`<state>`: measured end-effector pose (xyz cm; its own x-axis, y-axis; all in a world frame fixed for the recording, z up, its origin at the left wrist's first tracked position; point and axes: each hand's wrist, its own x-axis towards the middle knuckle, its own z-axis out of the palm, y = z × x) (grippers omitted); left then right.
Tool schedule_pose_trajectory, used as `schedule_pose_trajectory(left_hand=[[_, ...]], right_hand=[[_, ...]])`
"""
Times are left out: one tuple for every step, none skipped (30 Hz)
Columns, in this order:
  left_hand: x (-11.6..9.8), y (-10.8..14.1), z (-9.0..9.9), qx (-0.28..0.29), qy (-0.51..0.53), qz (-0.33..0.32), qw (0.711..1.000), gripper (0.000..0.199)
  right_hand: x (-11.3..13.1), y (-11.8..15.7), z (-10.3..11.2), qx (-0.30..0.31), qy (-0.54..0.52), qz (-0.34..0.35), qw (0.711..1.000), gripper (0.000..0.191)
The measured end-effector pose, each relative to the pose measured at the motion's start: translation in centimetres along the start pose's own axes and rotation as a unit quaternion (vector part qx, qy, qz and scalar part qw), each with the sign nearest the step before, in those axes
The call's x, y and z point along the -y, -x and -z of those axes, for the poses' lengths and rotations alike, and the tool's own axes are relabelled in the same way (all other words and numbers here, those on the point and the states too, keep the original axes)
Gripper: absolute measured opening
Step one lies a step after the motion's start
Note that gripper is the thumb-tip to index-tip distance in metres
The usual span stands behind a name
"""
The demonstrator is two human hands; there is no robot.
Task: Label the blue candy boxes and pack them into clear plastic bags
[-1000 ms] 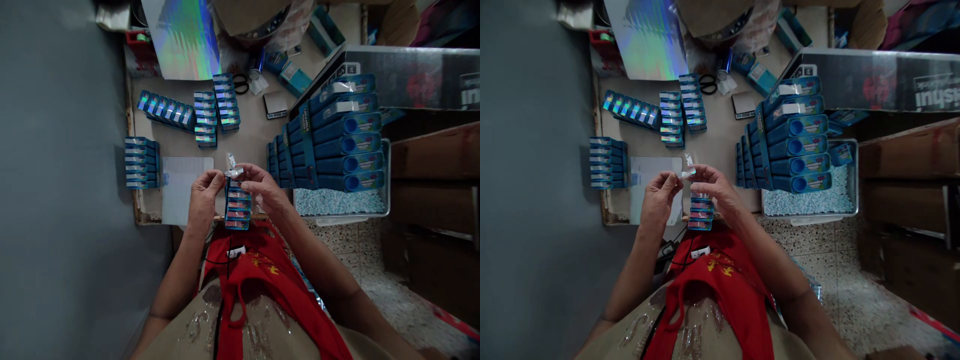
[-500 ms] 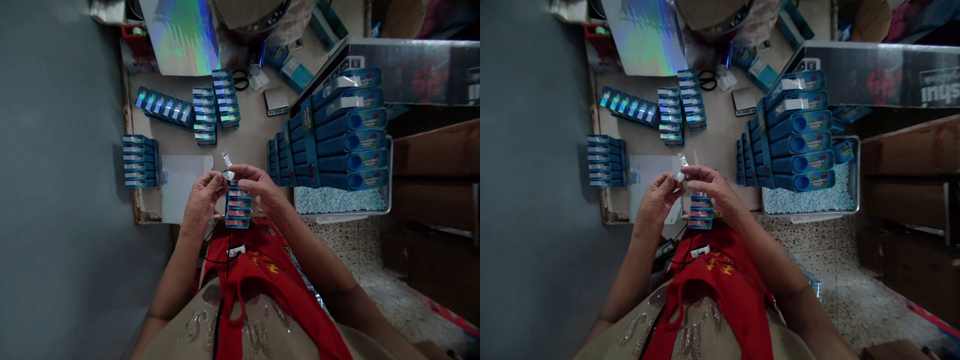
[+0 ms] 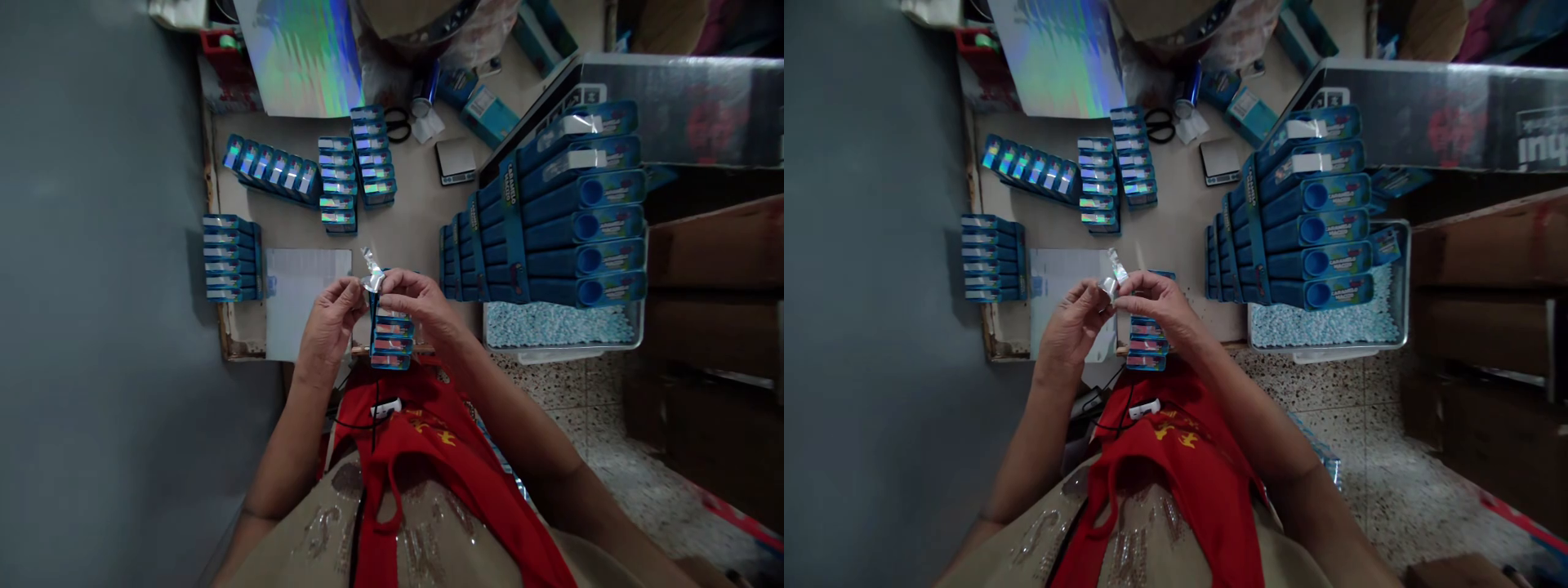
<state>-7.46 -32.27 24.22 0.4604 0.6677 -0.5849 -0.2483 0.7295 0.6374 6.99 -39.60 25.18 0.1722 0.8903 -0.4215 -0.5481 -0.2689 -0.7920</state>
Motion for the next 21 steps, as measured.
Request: schedule_pose_trajectory(left_hand=[[-0.1,0.1,0.0,0.001,-0.003,-0.003,1.0,0.039],[-0.2,0.1,0.0,0.004,-0.005,-0.005,1.0,0.039],[-0.2,0.1,0.1,0.009,-0.006,-0.005,1.0,0.039],[-0.3,0.1,0.1,0.015,-0.005,-0.003,1.0,0.04],[-0.3,0.1,0.1,0.02,-0.005,0.001,1.0,0.04],[-0.2,0.0,0.1,0.025,-0.004,0.005,1.0,0.04],[-0.2,0.0,0.2,0.029,-0.005,0.01,1.0,0.041],[-0.1,-0.1,0.2,0.031,-0.005,0.013,0.999,0.041],[0.0,-0.2,0.3,0.032,-0.005,0.015,0.999,0.041],[0.1,-0.3,0.3,0.032,-0.003,0.017,0.999,0.041],[0.2,-0.3,0.4,0.032,-0.002,0.019,0.999,0.041],[0.3,-0.4,0.5,0.033,0.0,0.021,0.999,0.04],[0.4,-0.4,0.5,0.034,0.002,0.023,0.999,0.039],[0.6,-0.4,0.6,0.035,0.004,0.026,0.999,0.039],[0.7,-0.5,0.7,0.035,0.005,0.028,0.999,0.039],[0.8,-0.5,0.7,0.034,0.006,0.031,0.999,0.039],[0.9,-0.5,0.7,0.033,0.008,0.032,0.999,0.038],[0.9,-0.5,0.7,0.031,0.009,0.033,0.999,0.037],[1.0,-0.5,0.7,0.029,0.01,0.033,0.999,0.037],[1.0,-0.5,0.8,0.027,0.01,0.031,0.999,0.036],[1.0,-0.5,0.8,0.025,0.008,0.029,0.999,0.036]], right_hand=[[-0.1,-0.1,0.0,-0.001,0.005,-0.002,1.0,0.034],[-0.2,-0.2,0.1,-0.003,0.006,-0.002,1.0,0.035],[-0.4,-0.3,0.1,-0.005,0.003,0.001,1.0,0.036],[-0.5,-0.4,0.1,-0.006,-0.003,0.007,1.0,0.038],[-0.7,-0.5,0.1,-0.005,-0.009,0.014,1.0,0.041],[-0.8,-0.7,0.1,-0.004,-0.014,0.019,1.0,0.046],[-0.9,-0.7,0.1,-0.002,-0.015,0.019,1.0,0.05],[-1.0,-0.8,0.1,-0.001,-0.012,0.015,1.0,0.052],[-1.1,-0.8,0.1,-0.001,-0.007,0.008,1.0,0.052],[-1.2,-0.8,0.1,-0.004,-0.003,0.001,1.0,0.049],[-1.2,-0.7,0.0,-0.009,-0.002,-0.003,1.0,0.045],[-1.3,-0.7,0.0,-0.014,-0.003,-0.002,1.0,0.041],[-1.3,-0.6,0.0,-0.017,-0.005,0.002,1.0,0.038],[-1.3,-0.6,-0.1,-0.018,-0.005,0.008,1.0,0.036],[-1.3,-0.6,-0.1,-0.019,-0.002,0.014,1.0,0.035],[-1.2,-0.6,-0.1,-0.018,0.003,0.018,1.0,0.035],[-1.2,-0.6,-0.1,-0.016,0.008,0.02,1.0,0.034],[-1.2,-0.6,-0.2,-0.013,0.013,0.02,1.0,0.033],[-1.3,-0.6,-0.2,-0.01,0.019,0.02,1.0,0.032],[-1.3,-0.6,-0.1,-0.007,0.025,0.021,0.999,0.03],[-1.3,-0.6,-0.1,-0.006,0.031,0.024,0.999,0.03]])
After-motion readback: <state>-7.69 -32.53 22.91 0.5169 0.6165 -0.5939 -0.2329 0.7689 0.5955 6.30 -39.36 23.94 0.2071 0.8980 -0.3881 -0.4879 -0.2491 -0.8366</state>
